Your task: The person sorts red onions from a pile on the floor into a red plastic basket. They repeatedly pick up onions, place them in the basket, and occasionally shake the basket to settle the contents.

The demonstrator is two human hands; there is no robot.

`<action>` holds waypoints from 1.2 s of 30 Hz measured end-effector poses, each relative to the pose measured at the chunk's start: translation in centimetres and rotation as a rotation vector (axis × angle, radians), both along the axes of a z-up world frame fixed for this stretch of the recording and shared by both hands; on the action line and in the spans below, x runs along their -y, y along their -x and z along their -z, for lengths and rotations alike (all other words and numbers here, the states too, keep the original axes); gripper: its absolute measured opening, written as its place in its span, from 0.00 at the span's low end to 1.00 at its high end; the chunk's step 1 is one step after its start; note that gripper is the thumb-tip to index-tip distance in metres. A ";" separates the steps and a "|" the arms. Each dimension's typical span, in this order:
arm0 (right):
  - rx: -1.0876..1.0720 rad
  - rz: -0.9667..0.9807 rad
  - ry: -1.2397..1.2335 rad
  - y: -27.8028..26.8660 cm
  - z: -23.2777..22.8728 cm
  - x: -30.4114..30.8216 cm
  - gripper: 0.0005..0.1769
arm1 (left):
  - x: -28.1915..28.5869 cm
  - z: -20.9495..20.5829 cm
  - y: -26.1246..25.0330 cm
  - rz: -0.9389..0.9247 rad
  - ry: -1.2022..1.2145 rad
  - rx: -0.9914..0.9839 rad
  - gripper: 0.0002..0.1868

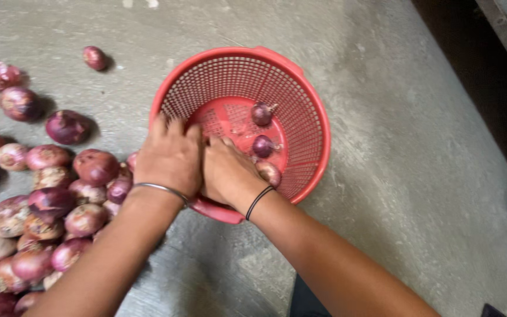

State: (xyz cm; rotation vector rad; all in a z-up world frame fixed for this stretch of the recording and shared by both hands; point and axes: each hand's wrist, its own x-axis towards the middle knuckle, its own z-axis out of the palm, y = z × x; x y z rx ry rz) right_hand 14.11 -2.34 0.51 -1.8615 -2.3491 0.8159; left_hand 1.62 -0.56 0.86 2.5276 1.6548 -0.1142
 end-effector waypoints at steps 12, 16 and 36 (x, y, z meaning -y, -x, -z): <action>0.020 -0.094 0.188 -5.6 7.7 0.8 0.24 | 1.0 2.2 -6.7 0.036 0.473 -0.256 0.22; -0.012 -0.125 0.132 -6.1 9.0 0.8 0.22 | 0.9 3.3 -7.0 -0.038 0.512 -0.197 0.18; -0.515 0.213 -0.124 -2.3 -0.8 -2.6 0.25 | 0.7 -0.3 -0.1 -0.072 -0.062 0.398 0.35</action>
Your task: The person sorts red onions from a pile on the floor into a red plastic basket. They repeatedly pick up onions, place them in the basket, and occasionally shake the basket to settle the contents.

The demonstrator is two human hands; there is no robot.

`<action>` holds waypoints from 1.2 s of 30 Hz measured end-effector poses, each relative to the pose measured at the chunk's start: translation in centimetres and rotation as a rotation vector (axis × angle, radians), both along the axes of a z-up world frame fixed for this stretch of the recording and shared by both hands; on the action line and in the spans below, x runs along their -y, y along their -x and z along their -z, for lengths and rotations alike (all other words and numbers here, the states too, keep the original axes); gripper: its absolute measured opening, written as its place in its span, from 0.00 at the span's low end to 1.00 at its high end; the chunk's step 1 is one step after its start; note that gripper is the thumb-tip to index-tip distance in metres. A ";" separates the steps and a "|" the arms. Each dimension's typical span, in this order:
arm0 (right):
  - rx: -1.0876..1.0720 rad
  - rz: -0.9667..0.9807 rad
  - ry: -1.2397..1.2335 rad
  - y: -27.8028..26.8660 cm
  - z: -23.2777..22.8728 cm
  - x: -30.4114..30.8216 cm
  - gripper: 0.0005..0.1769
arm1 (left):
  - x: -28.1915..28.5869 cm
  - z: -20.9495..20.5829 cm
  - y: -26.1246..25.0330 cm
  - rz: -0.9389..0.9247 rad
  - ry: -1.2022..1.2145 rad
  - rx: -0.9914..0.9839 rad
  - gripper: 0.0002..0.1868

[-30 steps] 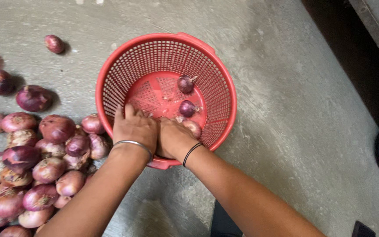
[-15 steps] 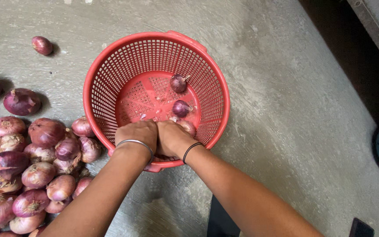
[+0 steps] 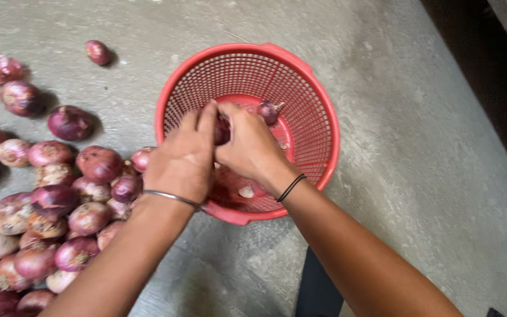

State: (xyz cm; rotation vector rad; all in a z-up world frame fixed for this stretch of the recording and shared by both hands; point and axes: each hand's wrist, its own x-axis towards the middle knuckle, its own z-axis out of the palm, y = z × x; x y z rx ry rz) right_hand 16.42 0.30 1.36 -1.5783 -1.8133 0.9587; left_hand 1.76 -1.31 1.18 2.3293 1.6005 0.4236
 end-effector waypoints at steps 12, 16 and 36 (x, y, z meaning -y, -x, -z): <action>0.045 -0.206 -0.221 12.7 -0.2 2.4 0.36 | 3.8 -0.1 12.8 -0.067 -0.253 -0.005 0.40; 0.152 -0.260 -0.091 15.3 2.0 3.1 0.37 | 4.9 1.8 15.3 -0.096 -0.176 -0.029 0.40; 0.211 -0.327 -0.205 15.8 2.6 3.6 0.34 | 4.9 2.6 15.6 -0.119 -0.182 -0.080 0.42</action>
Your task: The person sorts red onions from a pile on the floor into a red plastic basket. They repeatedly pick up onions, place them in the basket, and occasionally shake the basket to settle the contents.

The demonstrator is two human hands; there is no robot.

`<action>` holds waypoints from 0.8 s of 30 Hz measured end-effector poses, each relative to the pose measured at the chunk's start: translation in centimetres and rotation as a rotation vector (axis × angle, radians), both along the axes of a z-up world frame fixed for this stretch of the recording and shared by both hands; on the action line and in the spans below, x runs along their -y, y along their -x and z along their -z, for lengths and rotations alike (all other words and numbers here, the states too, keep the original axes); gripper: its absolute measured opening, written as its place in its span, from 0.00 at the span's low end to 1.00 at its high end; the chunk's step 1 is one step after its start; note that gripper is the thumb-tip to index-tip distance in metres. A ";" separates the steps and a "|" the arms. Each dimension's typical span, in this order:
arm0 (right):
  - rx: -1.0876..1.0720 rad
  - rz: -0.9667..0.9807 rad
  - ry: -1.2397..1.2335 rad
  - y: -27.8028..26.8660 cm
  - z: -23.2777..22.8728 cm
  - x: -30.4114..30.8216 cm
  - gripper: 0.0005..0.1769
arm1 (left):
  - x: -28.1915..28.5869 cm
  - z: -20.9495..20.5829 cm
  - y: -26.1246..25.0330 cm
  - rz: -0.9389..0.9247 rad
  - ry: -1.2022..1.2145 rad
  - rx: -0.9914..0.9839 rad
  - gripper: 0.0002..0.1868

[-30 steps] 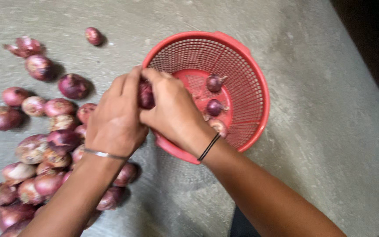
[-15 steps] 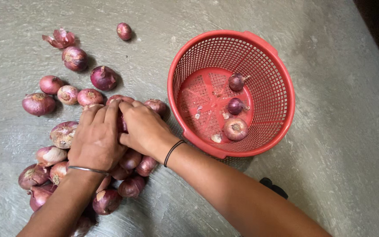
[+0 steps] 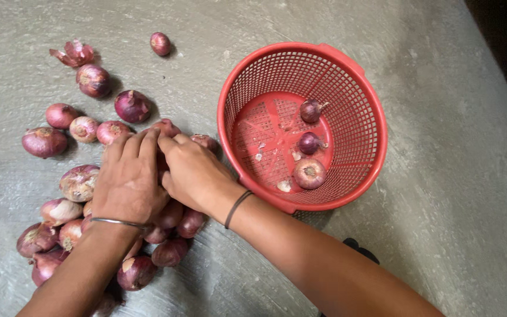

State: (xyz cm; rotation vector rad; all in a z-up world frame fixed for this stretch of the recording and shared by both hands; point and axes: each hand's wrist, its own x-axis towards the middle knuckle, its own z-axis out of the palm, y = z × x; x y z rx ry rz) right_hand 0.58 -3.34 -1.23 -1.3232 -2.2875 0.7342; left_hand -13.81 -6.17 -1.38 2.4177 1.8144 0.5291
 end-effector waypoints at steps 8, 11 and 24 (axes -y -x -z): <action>-0.035 0.099 -0.084 -5.9 -5.0 0.0 0.24 | -1.9 -3.4 -5.6 0.056 -0.153 0.079 0.32; 0.031 0.151 -0.049 -8.0 -6.4 0.2 0.22 | -2.6 -4.0 -7.7 0.087 -0.179 0.081 0.32; 0.504 0.277 0.172 -17.7 -2.0 0.6 0.23 | -3.3 0.4 -18.6 0.158 0.180 -0.356 0.32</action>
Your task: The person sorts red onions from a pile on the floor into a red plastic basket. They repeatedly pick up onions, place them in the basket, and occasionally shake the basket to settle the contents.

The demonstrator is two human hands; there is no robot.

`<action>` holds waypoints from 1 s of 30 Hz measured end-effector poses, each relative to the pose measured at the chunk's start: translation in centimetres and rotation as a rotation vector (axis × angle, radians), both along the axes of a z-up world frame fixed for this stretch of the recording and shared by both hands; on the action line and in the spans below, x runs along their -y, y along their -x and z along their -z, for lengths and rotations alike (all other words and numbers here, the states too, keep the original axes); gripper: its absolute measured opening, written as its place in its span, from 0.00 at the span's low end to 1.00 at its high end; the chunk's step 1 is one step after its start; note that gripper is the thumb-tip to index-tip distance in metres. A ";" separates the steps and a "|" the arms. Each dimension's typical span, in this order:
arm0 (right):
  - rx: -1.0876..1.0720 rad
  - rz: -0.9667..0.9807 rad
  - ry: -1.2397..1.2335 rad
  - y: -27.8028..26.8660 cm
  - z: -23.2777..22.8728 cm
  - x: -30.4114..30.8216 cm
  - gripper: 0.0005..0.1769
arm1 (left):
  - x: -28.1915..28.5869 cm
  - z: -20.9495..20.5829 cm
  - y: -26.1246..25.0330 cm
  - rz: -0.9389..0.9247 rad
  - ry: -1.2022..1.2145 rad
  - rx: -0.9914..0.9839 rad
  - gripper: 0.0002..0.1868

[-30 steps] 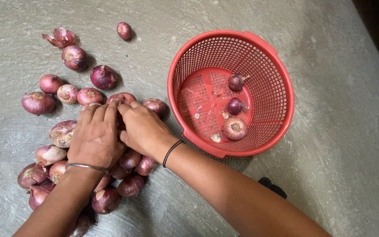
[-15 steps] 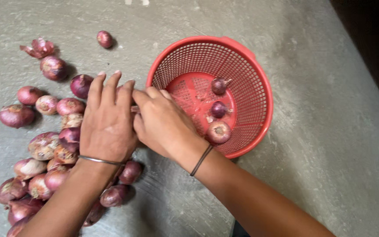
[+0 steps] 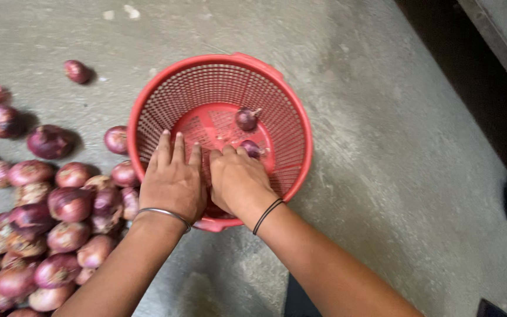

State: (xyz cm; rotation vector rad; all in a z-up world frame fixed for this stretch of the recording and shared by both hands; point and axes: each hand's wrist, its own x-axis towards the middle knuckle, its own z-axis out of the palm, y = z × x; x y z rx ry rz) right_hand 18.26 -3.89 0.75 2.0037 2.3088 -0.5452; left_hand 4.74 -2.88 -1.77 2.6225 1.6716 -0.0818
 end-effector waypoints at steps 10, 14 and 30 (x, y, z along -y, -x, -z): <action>0.144 0.018 0.097 -4.0 5.0 1.2 0.18 | 0.0 -0.3 -5.6 -0.025 0.387 -0.163 0.28; 0.168 0.022 0.106 -4.6 5.9 1.1 0.18 | 0.1 -0.9 -7.1 -0.020 0.491 -0.205 0.26; 0.250 0.037 0.032 -5.3 11.1 -0.1 0.13 | 0.2 0.1 -8.6 -0.054 0.621 -0.270 0.32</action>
